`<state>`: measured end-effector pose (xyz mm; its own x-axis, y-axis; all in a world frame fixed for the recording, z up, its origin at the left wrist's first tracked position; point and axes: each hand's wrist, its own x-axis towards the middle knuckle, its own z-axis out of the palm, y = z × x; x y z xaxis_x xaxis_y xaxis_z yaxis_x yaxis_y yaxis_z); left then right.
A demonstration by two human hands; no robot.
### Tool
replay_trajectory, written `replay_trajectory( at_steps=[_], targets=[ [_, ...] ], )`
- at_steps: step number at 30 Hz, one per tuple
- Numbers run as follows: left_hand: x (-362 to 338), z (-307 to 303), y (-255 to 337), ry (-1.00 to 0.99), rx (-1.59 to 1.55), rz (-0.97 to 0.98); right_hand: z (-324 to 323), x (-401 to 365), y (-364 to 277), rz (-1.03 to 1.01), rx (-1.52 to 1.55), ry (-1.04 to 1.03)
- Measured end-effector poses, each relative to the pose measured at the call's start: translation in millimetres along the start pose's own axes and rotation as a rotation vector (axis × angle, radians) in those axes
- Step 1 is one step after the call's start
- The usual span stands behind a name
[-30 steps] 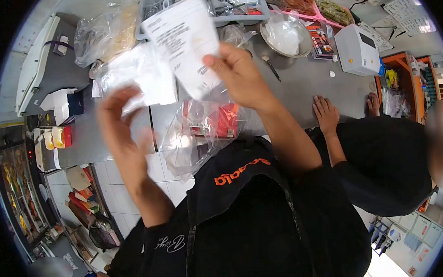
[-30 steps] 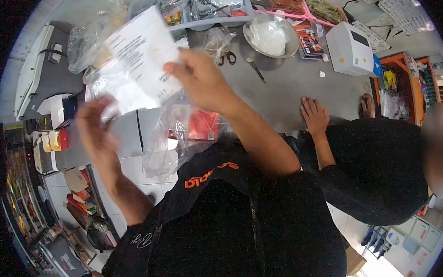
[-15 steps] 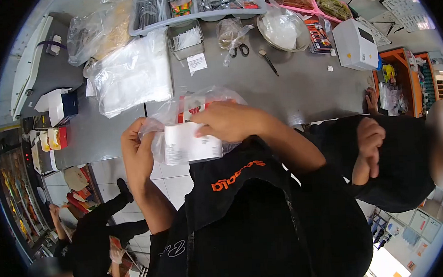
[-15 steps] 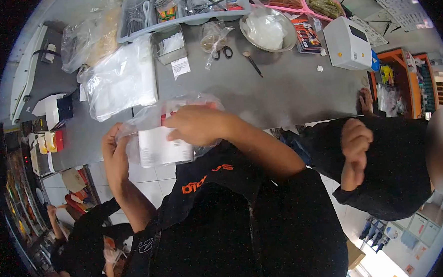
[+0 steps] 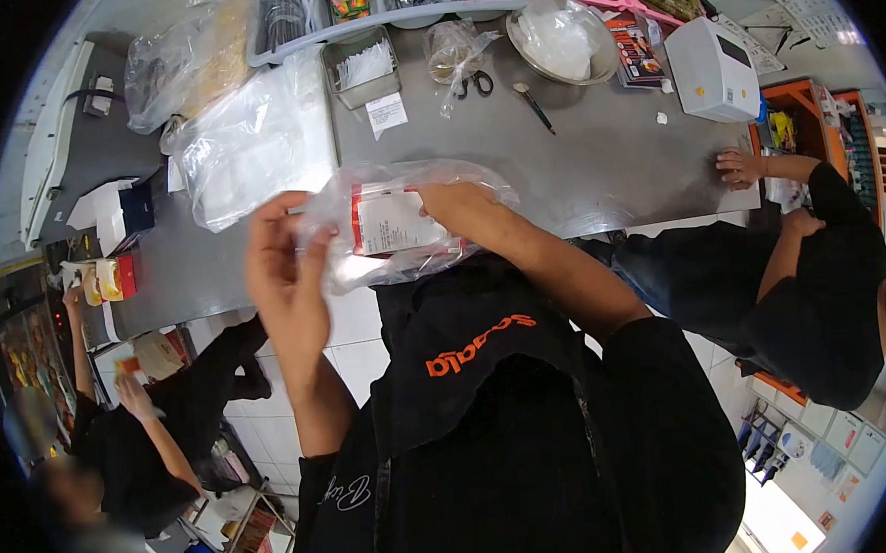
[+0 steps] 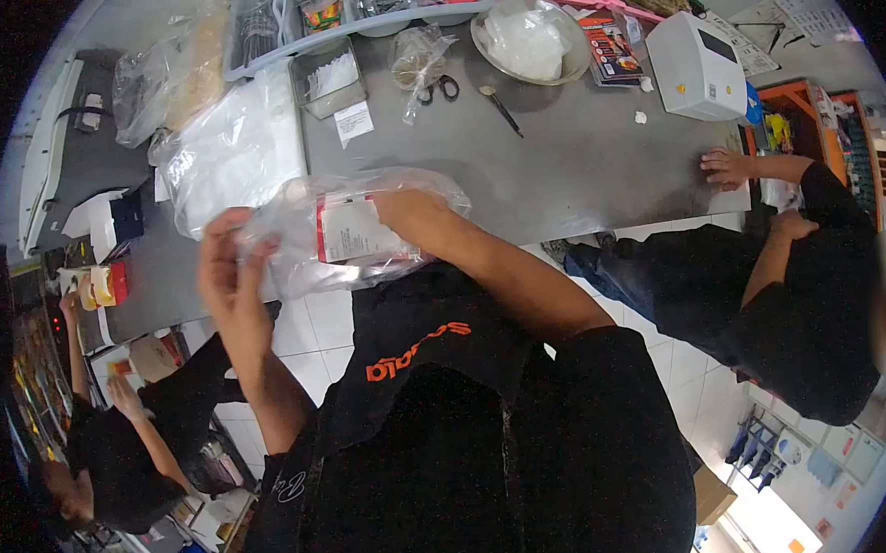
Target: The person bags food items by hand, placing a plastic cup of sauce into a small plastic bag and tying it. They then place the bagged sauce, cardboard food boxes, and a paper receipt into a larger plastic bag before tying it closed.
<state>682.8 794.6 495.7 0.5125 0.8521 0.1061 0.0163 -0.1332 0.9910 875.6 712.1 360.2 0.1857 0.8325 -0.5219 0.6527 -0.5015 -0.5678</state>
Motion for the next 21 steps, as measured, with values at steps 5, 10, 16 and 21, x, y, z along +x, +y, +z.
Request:
replay_trajectory(
  at_steps=[5, 10, 16, 21],
  targets=[
    [-9.2, 34.3, -43.1, -0.419, 0.613, -0.115, 6.2, 10.4, 12.9, -0.031, -0.230, -0.005],
    [-20.7, 40.5, -127.0, -0.455, 0.887, 0.129, 12.2, -12.9, 31.2, -0.133, -0.168, 0.224],
    [-38.4, 47.1, -141.2, -0.461, 0.991, 0.232, 14.9, -16.7, 36.2, -0.066, 0.000, 0.245],
    [-40.2, 51.4, -140.5, -0.474, 0.926, 0.250, 21.6, -14.4, 32.9, -0.001, -0.009, 0.254]
  ],
)
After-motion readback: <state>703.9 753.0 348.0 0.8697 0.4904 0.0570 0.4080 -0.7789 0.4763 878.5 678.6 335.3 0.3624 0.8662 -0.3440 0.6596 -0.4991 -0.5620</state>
